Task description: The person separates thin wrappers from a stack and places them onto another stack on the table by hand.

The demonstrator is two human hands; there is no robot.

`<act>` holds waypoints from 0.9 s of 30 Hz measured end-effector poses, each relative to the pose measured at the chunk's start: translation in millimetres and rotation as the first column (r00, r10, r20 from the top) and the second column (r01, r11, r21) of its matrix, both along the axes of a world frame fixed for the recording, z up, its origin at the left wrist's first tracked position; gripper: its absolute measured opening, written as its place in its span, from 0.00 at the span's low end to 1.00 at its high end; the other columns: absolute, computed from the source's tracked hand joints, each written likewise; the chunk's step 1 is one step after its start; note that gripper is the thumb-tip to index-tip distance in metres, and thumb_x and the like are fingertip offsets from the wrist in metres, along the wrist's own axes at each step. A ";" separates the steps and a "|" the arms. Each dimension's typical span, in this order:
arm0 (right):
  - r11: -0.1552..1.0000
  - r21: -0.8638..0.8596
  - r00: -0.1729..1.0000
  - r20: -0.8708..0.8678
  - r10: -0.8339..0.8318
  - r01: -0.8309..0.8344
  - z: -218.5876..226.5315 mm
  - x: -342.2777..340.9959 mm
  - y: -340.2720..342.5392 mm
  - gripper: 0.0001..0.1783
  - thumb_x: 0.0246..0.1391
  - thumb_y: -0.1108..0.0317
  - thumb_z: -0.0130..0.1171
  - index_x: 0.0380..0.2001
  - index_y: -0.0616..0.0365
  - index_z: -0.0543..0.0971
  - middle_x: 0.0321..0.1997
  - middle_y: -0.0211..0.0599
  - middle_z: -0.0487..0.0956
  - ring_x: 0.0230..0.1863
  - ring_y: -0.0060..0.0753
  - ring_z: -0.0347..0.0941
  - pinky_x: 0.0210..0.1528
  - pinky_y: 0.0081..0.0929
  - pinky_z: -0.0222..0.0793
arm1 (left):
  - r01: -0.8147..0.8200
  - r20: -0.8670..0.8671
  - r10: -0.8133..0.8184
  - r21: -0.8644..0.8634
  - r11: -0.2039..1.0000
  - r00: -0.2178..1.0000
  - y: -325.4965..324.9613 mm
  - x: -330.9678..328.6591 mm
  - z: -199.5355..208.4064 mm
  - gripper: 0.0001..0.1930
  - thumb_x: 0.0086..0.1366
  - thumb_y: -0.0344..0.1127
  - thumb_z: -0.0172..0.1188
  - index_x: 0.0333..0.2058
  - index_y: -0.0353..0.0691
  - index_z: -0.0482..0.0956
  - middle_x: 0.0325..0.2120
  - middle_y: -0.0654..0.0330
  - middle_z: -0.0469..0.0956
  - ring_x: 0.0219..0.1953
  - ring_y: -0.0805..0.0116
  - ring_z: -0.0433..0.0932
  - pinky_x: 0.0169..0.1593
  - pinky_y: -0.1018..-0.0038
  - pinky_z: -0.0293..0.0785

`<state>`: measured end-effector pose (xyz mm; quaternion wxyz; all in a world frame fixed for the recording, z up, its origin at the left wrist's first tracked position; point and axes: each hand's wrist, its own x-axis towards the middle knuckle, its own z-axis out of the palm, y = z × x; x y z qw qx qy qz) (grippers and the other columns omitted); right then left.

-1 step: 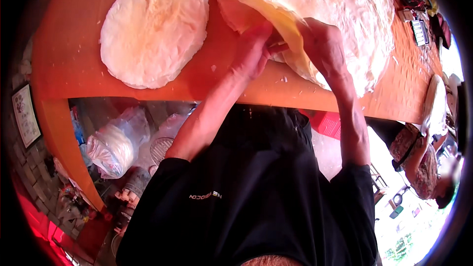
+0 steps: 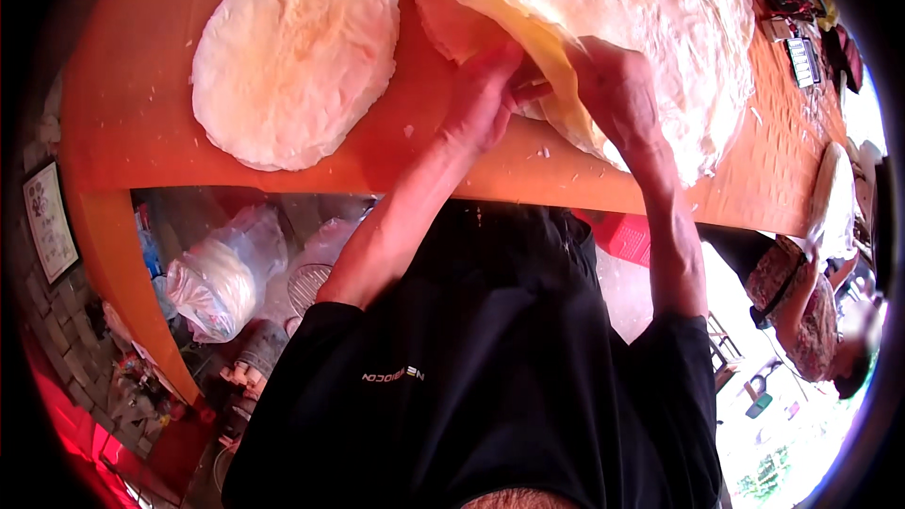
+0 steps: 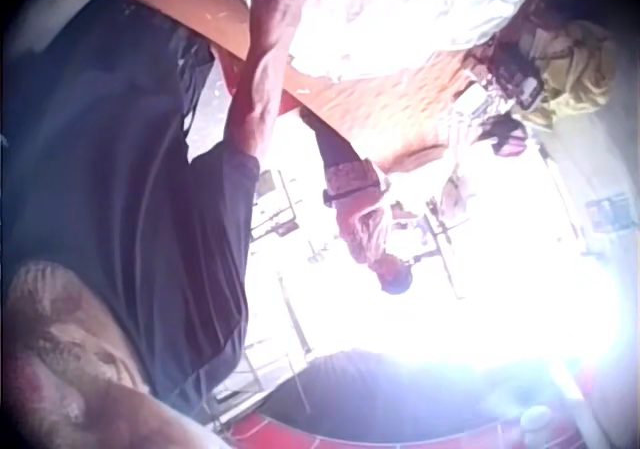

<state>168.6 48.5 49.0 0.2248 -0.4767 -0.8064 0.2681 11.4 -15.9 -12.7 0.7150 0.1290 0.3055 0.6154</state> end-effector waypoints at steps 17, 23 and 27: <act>0.991 0.111 0.963 0.266 0.043 -0.075 -23.0 0.8 2.8 0.12 0.55 0.63 0.54 0.23 0.58 0.78 0.18 0.51 0.75 0.21 0.56 0.73 0.25 0.45 0.69 | -0.196 -0.057 0.188 -0.310 0.930 0.981 14.8 -17.5 -5.9 0.20 0.70 0.47 0.48 0.52 0.39 0.70 0.45 0.59 0.77 0.45 0.67 0.76 0.45 0.69 0.74; 0.996 0.076 0.987 0.161 0.028 -0.041 -5.5 -9.0 10.8 0.12 0.53 0.66 0.56 0.20 0.60 0.75 0.19 0.54 0.73 0.24 0.59 0.72 0.26 0.45 0.67 | -0.194 -0.075 0.180 -0.304 0.933 0.981 12.5 -33.9 -7.5 0.19 0.70 0.46 0.49 0.50 0.39 0.73 0.44 0.59 0.78 0.45 0.68 0.77 0.47 0.68 0.75; 0.995 0.061 0.987 0.140 0.076 -0.085 -24.6 -10.7 -3.3 0.12 0.54 0.66 0.55 0.21 0.61 0.76 0.21 0.55 0.73 0.26 0.60 0.72 0.27 0.44 0.67 | -0.127 -0.035 0.122 -0.218 0.968 0.992 15.1 -36.7 -7.3 0.18 0.69 0.45 0.49 0.49 0.38 0.74 0.44 0.59 0.78 0.44 0.67 0.78 0.47 0.67 0.76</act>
